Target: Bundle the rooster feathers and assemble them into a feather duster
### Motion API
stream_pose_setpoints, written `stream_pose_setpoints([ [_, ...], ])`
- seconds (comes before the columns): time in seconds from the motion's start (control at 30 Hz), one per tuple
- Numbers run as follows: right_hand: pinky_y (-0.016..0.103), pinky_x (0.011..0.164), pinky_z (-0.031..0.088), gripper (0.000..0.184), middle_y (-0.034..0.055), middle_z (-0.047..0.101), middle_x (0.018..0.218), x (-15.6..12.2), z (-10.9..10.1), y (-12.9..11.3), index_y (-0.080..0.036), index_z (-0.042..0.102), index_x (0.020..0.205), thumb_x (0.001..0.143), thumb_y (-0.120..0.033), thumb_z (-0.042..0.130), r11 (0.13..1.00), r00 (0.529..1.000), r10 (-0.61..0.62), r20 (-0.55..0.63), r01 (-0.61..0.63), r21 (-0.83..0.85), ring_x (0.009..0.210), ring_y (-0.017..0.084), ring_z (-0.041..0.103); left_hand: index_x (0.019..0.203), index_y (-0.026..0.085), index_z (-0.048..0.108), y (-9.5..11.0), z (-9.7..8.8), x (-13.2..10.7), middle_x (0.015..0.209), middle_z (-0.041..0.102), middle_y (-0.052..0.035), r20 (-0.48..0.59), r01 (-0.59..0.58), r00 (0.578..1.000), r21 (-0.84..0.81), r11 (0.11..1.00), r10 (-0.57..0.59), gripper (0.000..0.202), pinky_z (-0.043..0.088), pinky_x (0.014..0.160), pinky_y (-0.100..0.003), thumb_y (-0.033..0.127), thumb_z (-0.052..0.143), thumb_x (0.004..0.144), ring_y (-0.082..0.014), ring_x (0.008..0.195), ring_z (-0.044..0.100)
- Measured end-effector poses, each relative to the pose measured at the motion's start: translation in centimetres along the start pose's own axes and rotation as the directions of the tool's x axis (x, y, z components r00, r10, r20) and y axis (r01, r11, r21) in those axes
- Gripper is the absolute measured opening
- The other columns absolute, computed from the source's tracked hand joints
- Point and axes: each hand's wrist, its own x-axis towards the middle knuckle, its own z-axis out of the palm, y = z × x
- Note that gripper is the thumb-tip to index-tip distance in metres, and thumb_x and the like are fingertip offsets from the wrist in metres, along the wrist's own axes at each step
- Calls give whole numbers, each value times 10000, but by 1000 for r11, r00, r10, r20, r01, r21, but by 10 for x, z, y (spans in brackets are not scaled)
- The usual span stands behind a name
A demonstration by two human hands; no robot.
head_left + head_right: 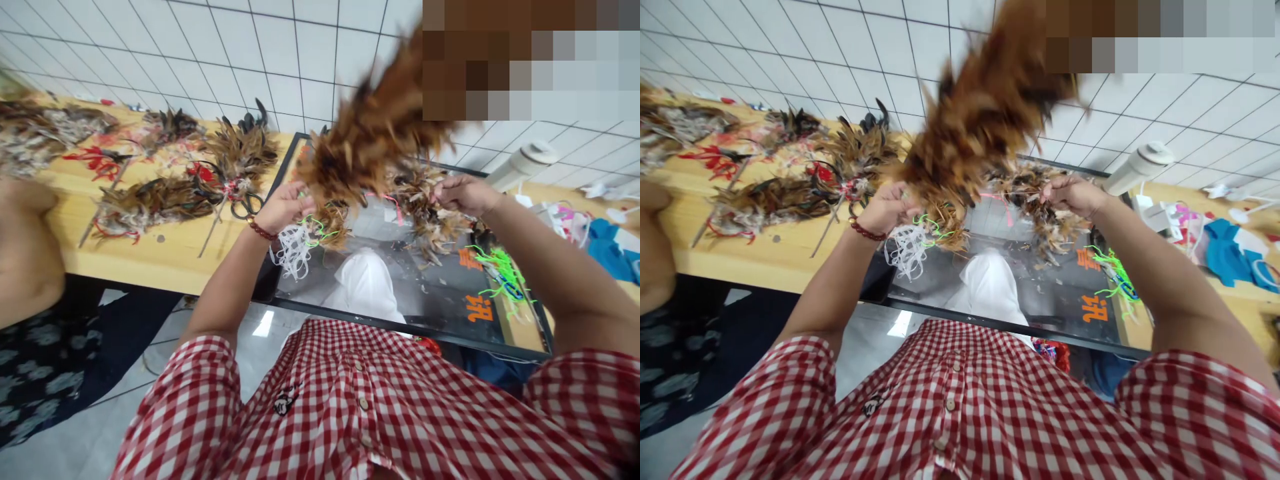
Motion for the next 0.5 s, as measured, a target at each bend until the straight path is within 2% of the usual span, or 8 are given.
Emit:
stream_pose_setpoints([
  [0.07, 287, 428, 223, 494, -54, 372, 456, -12, 13, 12, -242, 676, 673, 738, -723, 768, 979, 987, 117, 111, -133, 155, 413, 78, 229, 745, 201, 532, 4, 1, 6, 532, 423, 76, -51, -12, 999, -143, 990, 5, 272, 172, 408, -134, 219, 791, 827, -20, 394, 310],
  [0.17, 321, 491, 262, 390, -59, 293, 511, -36, 25, 11, -282, 644, 727, 769, -655, 750, 947, 988, 153, 12, -150, 283, 469, 116, 208, 814, 218, 536, 9, 4, 13, 523, 395, 88, -63, -5, 998, -214, 977, -8, 293, 173, 374, -123, 383, 766, 891, -20, 373, 304],
  [0.23, 350, 540, 334, 370, -44, 307, 562, -52, 31, -2, -296, 589, 710, 761, -628, 745, 924, 986, 113, -119, -60, 377, 510, 151, 288, 816, 215, 523, 7, 8, 17, 522, 407, 93, -66, 3, 998, -217, 976, -18, 327, 174, 367, -116, 400, 786, 880, -13, 370, 305],
  [0.3, 410, 665, 454, 388, -1, 424, 662, -62, 38, -23, -295, 538, 693, 759, -620, 739, 883, 969, 3, -249, 114, 455, 661, 212, 481, 794, 204, 502, 1, 16, 20, 528, 425, 97, -64, 24, 997, -222, 975, -39, 347, 183, 376, -104, 346, 809, 866, 0, 372, 303],
  [0.37, 486, 841, 506, 391, 40, 547, 791, -66, 48, -44, -304, 550, 717, 820, -663, 667, 833, 938, -165, -305, 298, 466, 883, 263, 582, 769, 190, 485, -3, 25, 22, 534, 437, 97, -50, 53, 997, -232, 971, -66, 338, 185, 384, -95, 276, 792, 881, 9, 372, 299],
  [0.4, 508, 890, 509, 384, 46, 572, 804, -67, 51, -53, -318, 573, 740, 857, -680, 620, 809, 925, -232, -302, 356, 468, 910, 268, 592, 762, 184, 488, -3, 29, 22, 532, 435, 96, -36, 74, 996, -242, 967, -86, 320, 181, 382, -95, 252, 769, 899, 10, 368, 293],
  [0.43, 512, 898, 518, 365, 43, 568, 762, -68, 53, -59, -330, 596, 755, 885, -672, 596, 790, 920, -258, -294, 376, 484, 856, 257, 591, 763, 179, 500, -1, 32, 21, 529, 429, 95, -20, 99, 994, -257, 961, -108, 296, 174, 378, -98, 242, 742, 921, 9, 364, 288],
  [0.5, 459, 800, 550, 283, 7, 475, 608, -76, 49, -65, -317, 610, 709, 900, -522, 654, 735, 930, -147, -336, 330, 592, 620, 183, 501, 772, 173, 534, 8, 33, 17, 518, 410, 93, -10, 128, 990, -311, 942, -138, 258, 161, 366, -105, 252, 681, 969, 5, 351, 277],
])
